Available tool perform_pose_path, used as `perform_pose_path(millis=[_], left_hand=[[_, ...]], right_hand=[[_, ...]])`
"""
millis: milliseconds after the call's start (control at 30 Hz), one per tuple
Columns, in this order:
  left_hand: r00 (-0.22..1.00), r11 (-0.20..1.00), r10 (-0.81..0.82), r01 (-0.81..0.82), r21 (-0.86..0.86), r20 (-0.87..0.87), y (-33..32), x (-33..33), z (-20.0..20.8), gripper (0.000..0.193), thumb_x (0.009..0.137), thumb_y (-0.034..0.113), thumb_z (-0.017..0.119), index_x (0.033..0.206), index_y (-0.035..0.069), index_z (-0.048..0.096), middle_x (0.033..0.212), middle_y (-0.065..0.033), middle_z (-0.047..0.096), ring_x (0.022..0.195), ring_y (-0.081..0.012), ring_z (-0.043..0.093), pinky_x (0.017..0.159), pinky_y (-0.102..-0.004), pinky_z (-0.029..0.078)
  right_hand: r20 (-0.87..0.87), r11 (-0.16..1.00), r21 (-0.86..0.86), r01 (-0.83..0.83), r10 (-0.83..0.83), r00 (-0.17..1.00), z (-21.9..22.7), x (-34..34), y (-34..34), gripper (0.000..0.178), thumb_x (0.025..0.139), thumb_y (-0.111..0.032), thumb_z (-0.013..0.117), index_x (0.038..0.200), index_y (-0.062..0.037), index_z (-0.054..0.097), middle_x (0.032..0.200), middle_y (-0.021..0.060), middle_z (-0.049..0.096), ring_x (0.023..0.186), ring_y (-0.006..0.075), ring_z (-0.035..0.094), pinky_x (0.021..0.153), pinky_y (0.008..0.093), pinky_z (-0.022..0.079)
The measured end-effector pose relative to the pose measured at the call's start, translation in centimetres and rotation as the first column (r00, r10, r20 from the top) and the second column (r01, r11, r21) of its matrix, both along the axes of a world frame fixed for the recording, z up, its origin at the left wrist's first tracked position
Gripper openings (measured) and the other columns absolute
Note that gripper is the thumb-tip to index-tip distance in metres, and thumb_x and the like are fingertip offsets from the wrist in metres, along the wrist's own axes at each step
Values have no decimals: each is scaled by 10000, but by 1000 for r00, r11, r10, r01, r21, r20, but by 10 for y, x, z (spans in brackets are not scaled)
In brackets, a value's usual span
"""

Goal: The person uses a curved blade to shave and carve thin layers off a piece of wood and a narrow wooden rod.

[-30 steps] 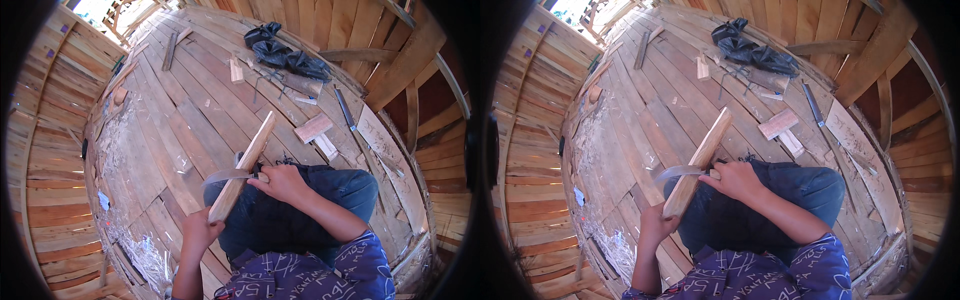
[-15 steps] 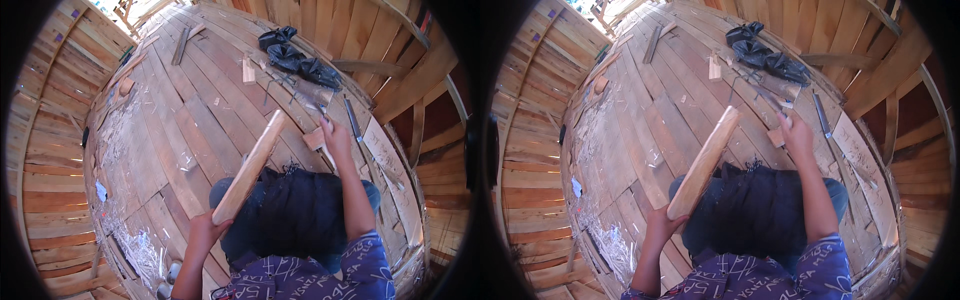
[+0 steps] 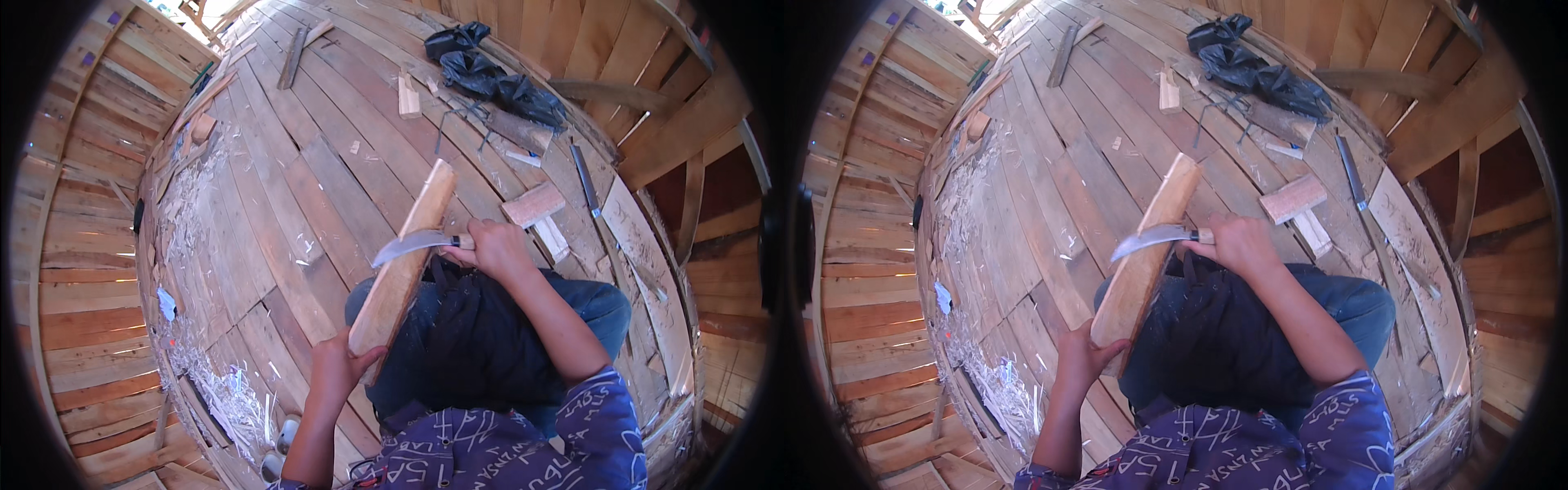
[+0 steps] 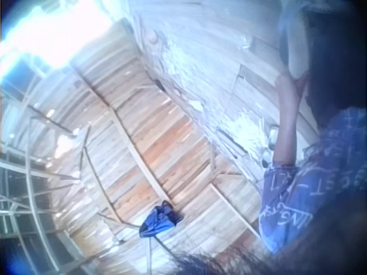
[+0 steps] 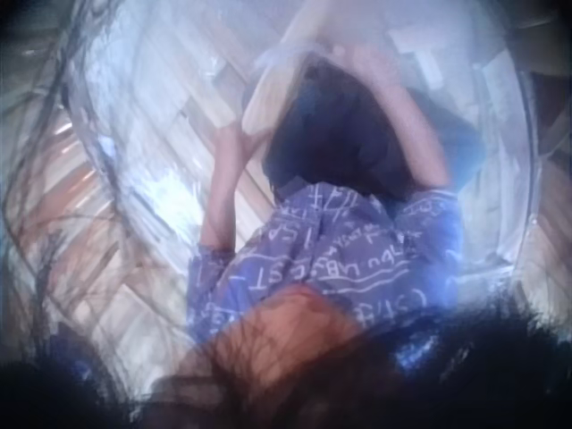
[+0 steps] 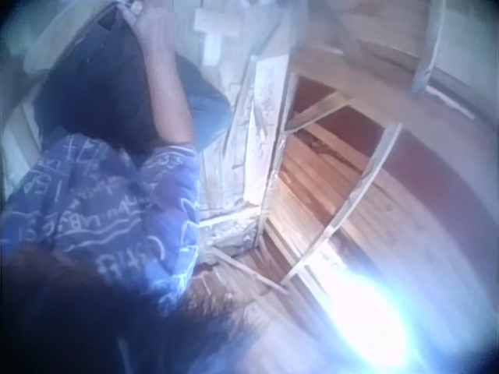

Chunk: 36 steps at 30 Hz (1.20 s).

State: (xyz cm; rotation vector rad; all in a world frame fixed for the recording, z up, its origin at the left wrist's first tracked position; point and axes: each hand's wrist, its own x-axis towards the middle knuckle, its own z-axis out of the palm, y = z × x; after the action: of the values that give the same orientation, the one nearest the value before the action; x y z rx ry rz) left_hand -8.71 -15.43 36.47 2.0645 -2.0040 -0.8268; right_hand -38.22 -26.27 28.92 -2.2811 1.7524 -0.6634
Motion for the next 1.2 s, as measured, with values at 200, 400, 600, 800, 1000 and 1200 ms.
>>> perform_pose_path(millis=[200, 400, 600, 800, 1000, 1200], left_hand=[[998, 999, -53, 53, 7, 38, -3, 5, -11, 617, 709, 511, 832, 961, -28, 672, 692, -240, 656, 706, -404, 685, 650, -439, 546], [999, 999, -43, 43, -3, 8, 0, -1, -5, 610, 712, 497, 832, 980, -29, 681, 735, -259, 665, 736, -417, 682, 672, -456, 543], [998, 998, -49, 50, -45, 32, 6, -4, -2, 592, 712, 451, 844, 1026, -25, 683, 808, -263, 683, 790, -410, 693, 705, -445, 549], [995, 998, -60, 57, -39, -86, -11, -30, -7, 605, 723, 406, 856, 1119, -17, 684, 878, -247, 711, 836, -354, 721, 744, -402, 552], [961, 986, -140, 157, 53, -240, 1, -69, 11, 565, 741, 396, 842, 1075, -35, 692, 877, -234, 713, 820, -300, 726, 749, -364, 536], [938, 973, -167, 206, 101, -305, 19, -104, 32, 553, 749, 385, 835, 1078, -35, 693, 876, -215, 720, 817, -280, 725, 766, -359, 537]], right_hand=[[7, 996, 1, 91, -91, 996, -8, 6, 6, 574, 812, -623, 659, 774, -52, 616, 685, 153, 654, 640, 351, 664, 551, 451, 509], [73, 992, 123, -14, 5, 997, 9, 23, 40, 575, 861, -623, 606, 788, -54, 637, 660, 160, 653, 642, 338, 681, 548, 457, 518], [-92, 989, -145, 2, -15, 996, 21, 8, 4, 626, 827, -688, 596, 744, -68, 616, 617, 140, 617, 568, 334, 642, 513, 457, 503], [-115, 964, -256, 68, -100, 988, 10, -21, -18, 625, 769, -690, 652, 730, -71, 571, 605, 133, 600, 560, 329, 634, 514, 442, 498], [-174, 925, -372, 80, -154, 973, 23, -79, 17, 579, 755, -640, 696, 755, -72, 585, 650, 99, 591, 589, 303, 630, 521, 419, 494], [-310, 914, -395, 90, -225, 924, 81, -125, 54, 511, 779, -593, 704, 775, -93, 596, 664, 111, 600, 600, 279, 635, 526, 394, 495]])
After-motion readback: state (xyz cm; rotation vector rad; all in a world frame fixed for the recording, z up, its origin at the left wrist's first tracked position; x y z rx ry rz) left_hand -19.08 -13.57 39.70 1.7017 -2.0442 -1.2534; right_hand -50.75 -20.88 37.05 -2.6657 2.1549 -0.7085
